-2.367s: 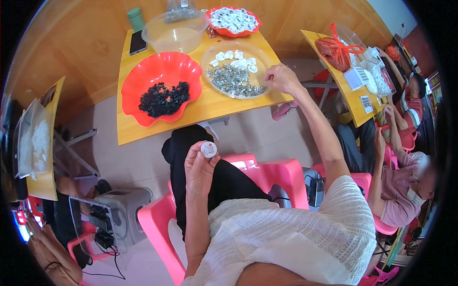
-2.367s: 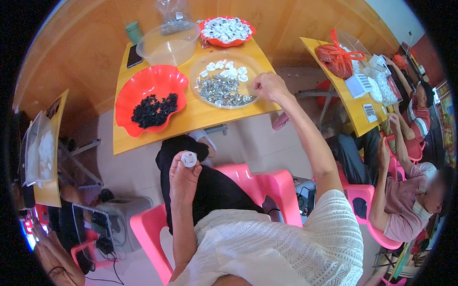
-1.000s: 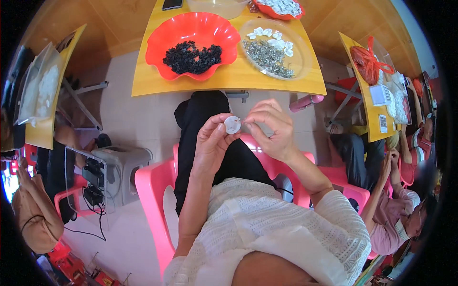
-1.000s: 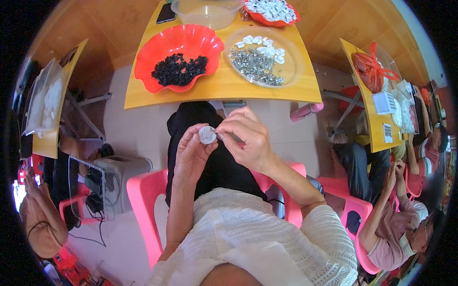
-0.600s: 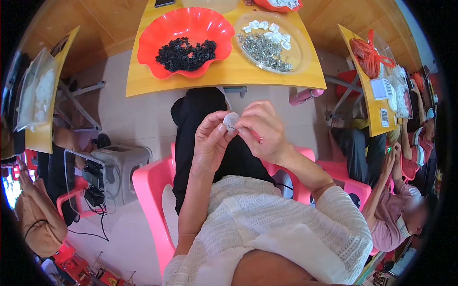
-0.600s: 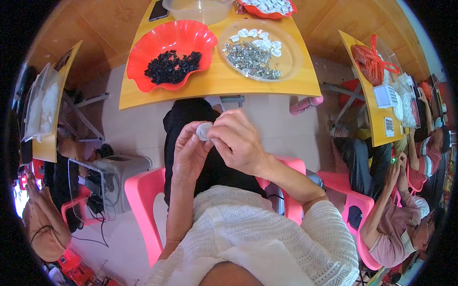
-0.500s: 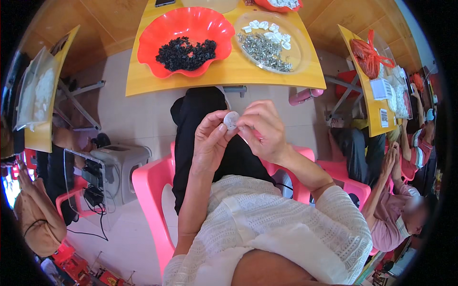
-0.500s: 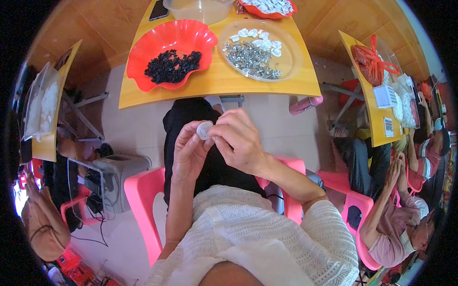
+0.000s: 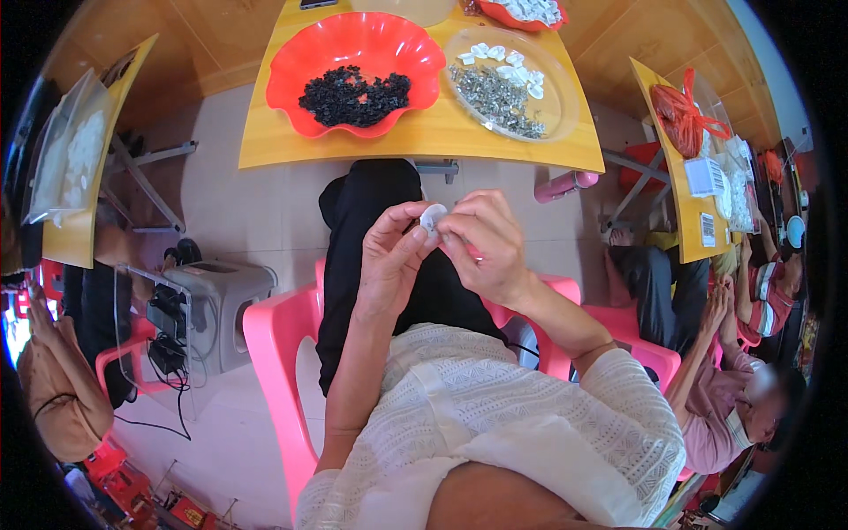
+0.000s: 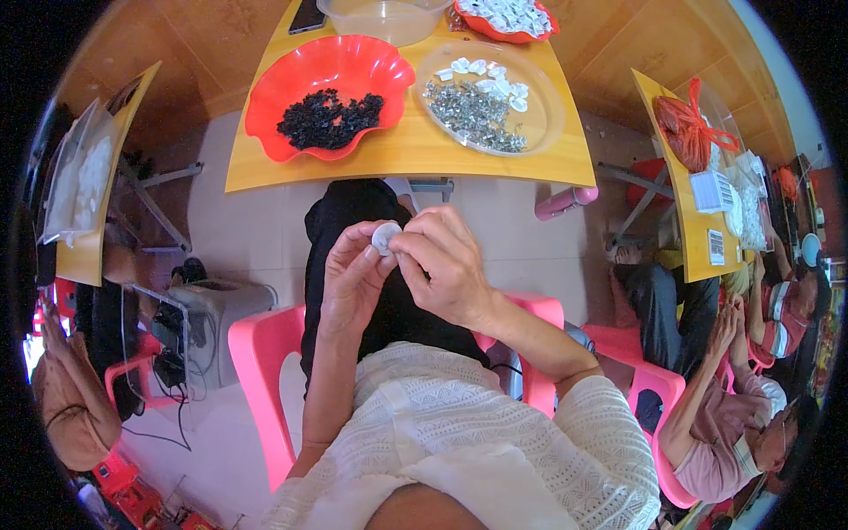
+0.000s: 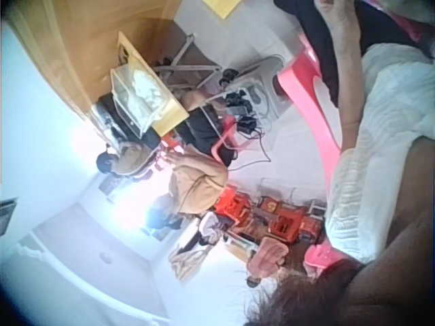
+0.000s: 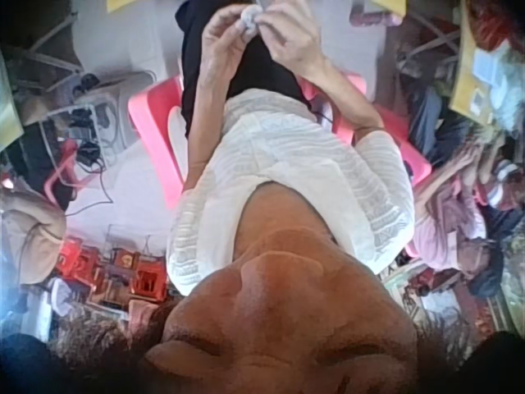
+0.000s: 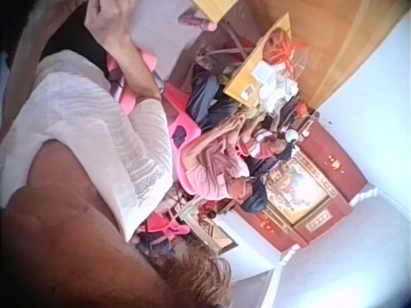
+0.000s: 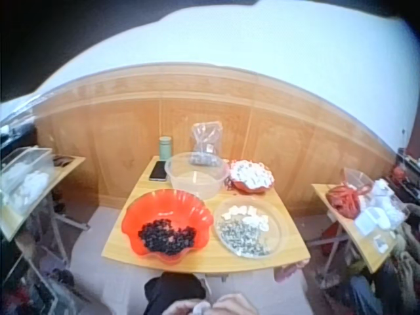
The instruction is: The person assembles components by selecting small parts from trays and bowls on the table and fitting them into plastic housings by hand.
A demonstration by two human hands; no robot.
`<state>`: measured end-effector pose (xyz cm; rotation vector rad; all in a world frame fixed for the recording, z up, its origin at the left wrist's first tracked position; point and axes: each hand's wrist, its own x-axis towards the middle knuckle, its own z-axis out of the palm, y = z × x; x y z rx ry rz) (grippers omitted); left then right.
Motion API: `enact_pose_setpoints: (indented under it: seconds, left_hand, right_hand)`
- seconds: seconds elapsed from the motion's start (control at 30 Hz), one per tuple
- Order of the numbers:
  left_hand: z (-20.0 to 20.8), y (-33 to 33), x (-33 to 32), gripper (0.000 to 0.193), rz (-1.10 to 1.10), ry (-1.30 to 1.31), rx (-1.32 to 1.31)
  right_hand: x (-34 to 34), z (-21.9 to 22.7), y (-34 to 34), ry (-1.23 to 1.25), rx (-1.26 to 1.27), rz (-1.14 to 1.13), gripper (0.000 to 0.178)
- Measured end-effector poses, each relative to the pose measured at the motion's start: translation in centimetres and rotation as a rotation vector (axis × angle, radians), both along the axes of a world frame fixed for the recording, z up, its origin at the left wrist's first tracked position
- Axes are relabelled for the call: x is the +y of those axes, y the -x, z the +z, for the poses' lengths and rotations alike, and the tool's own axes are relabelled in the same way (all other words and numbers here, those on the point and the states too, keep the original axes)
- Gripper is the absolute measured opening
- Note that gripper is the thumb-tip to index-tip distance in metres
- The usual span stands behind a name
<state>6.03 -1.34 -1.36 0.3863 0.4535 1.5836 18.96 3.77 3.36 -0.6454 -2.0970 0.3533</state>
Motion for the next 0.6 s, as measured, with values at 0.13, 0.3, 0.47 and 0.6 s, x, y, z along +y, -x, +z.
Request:
enact_pose_setpoints:
  seconds: [0.13,0.3,0.47,0.6]
  left_hand:
    - [0.2,0.0,-0.1,0.021,-0.006,0.013,-0.011]
    - [0.3,-0.3,0.0,0.02,-0.019,-0.01,-0.036]
    - [0.3,-0.1,0.1,0.02,-0.009,-0.023,-0.036]
    - [0.5,0.0,0.1,0.02,-0.009,-0.013,-0.049]
  right_hand:
    - [-0.1,0.1,0.0,-0.022,-0.014,-0.022,0.015]
    - [-0.1,0.0,-0.4,0.052,0.007,-0.019,0.014]
    - [0.2,0.2,-1.0,0.087,0.032,-0.037,0.017]
    - [0.2,0.6,-0.9,0.066,0.018,-0.037,0.018]
